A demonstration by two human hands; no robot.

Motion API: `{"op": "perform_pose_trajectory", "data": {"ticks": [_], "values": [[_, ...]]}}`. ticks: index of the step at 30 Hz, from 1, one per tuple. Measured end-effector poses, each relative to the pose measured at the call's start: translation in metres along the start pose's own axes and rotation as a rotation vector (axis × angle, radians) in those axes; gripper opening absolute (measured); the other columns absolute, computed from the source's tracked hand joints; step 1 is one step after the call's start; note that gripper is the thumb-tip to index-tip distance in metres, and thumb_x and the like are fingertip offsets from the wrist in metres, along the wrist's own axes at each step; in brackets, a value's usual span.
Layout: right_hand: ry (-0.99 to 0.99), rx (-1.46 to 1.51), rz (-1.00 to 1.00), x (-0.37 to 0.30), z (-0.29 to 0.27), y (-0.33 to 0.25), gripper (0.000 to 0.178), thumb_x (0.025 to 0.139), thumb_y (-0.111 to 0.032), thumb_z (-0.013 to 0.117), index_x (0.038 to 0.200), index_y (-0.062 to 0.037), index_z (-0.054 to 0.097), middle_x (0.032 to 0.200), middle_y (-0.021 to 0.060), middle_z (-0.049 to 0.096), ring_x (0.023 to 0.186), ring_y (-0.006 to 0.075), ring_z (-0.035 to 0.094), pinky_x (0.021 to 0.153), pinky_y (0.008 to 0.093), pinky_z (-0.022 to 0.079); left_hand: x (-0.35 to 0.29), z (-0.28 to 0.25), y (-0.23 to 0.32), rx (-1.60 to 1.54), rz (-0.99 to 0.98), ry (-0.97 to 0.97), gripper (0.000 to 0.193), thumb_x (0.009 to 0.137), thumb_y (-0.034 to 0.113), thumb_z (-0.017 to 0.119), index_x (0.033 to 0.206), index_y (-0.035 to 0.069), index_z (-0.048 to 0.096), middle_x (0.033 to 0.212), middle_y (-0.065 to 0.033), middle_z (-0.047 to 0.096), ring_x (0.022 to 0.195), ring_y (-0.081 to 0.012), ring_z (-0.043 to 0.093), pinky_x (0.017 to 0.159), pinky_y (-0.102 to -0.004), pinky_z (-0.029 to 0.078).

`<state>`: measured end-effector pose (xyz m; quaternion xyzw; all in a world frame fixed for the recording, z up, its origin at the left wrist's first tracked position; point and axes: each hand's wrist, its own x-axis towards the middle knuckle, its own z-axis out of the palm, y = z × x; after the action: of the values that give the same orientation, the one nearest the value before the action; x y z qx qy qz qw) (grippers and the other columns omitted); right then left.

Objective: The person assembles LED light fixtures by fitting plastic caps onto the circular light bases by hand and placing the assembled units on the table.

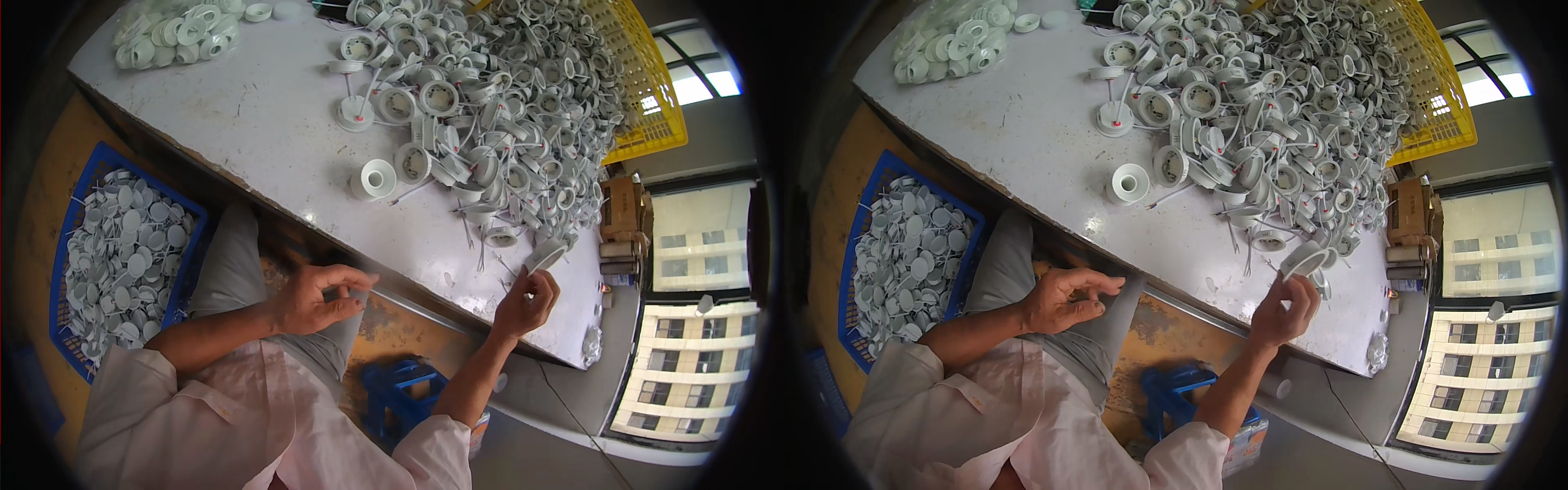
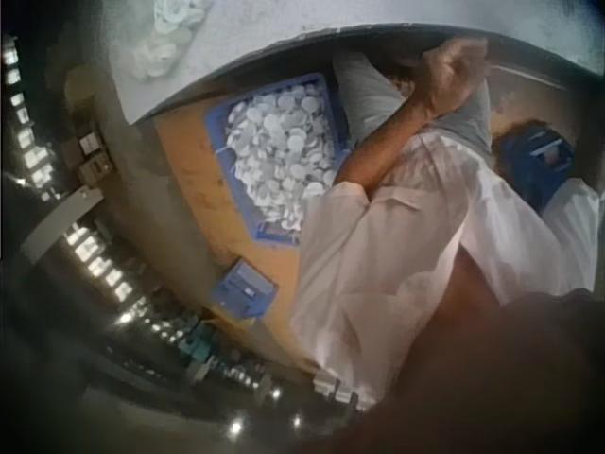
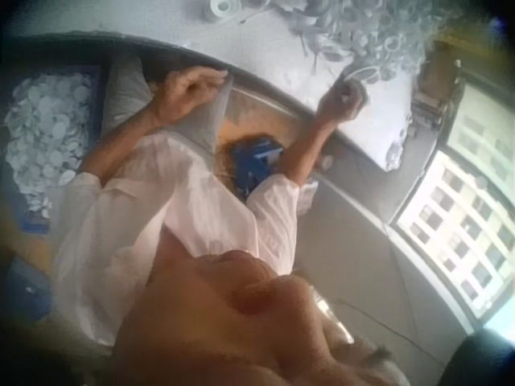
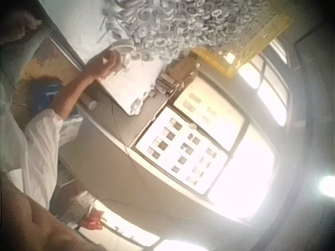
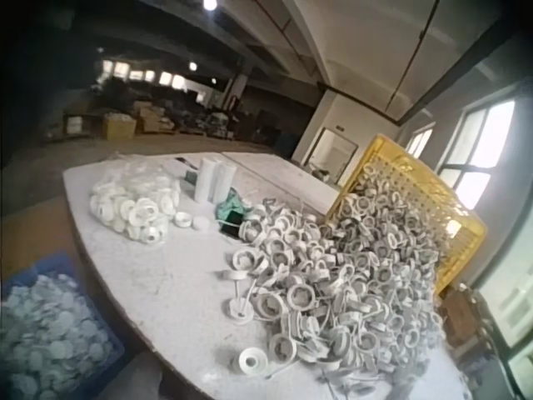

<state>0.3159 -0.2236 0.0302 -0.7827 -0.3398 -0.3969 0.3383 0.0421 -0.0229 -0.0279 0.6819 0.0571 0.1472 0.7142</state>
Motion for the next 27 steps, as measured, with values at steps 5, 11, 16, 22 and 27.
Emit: {"op": "perform_pose_trajectory", "data": {"ticks": [5,11,16,22,27], "values": [[-0.399,0.368,-0.413,-0.031,-0.010,-0.113,0.027,0.067,0.006,0.071,0.088,-0.0077,0.062,0.092,0.0093,0.064,0.075,0.0238,0.062,0.057,0.0303,0.051,0.004,-0.015,0.034,0.065,0.268,0.191,0.056,0.090,0.038,0.063,0.129,0.000,0.052,0.126,-0.0168,0.059,0.114,-0.0191,0.056,0.095,-0.0326,0.045],[-0.645,0.586,-0.583,-0.064,-0.004,-0.167,0.034,0.063,0.004,0.073,0.093,-0.0098,0.063,0.098,0.0058,0.062,0.074,0.0216,0.063,0.058,0.0289,0.052,-0.024,-0.048,0.022,-0.126,-0.081,-0.005,0.069,0.088,0.057,0.057,0.126,-0.001,0.054,0.115,-0.0124,0.063,0.108,-0.0154,0.056,0.094,-0.0296,0.044],[-0.714,0.665,-0.460,-0.083,0.003,-0.176,0.031,0.067,0.006,0.071,0.094,-0.0090,0.064,0.101,0.0092,0.062,0.076,0.0225,0.063,0.061,0.0280,0.053,-0.048,-0.073,0.012,-0.171,-0.154,-0.127,0.053,0.085,0.043,0.067,0.112,-0.003,0.064,0.100,-0.0105,0.068,0.096,-0.0151,0.060,0.084,-0.0292,0.048],[-0.737,1.122,0.835,-0.112,0.012,-0.191,0.033,0.087,-0.003,0.060,0.119,0.0022,0.055,0.097,0.0089,0.065,0.069,0.0118,0.061,0.060,0.0236,0.051,-0.061,-0.067,-0.004,0.013,-0.055,-0.025,0.045,0.080,0.028,0.074,0.112,-0.001,0.064,0.105,-0.0148,0.068,0.099,-0.0201,0.063,0.087,-0.0321,0.048],[-0.883,1.229,0.961,-0.135,0.026,-0.201,0.030,0.087,-0.006,0.063,0.114,0.0038,0.057,0.092,0.0105,0.066,0.064,0.0121,0.061,0.053,0.0241,0.050,-0.063,-0.059,-0.016,0.073,0.056,0.141,0.051,0.078,0.033,0.078,0.115,0.001,0.064,0.094,-0.0089,0.070,0.085,-0.0122,0.064,0.075,-0.0272,0.051]]}}
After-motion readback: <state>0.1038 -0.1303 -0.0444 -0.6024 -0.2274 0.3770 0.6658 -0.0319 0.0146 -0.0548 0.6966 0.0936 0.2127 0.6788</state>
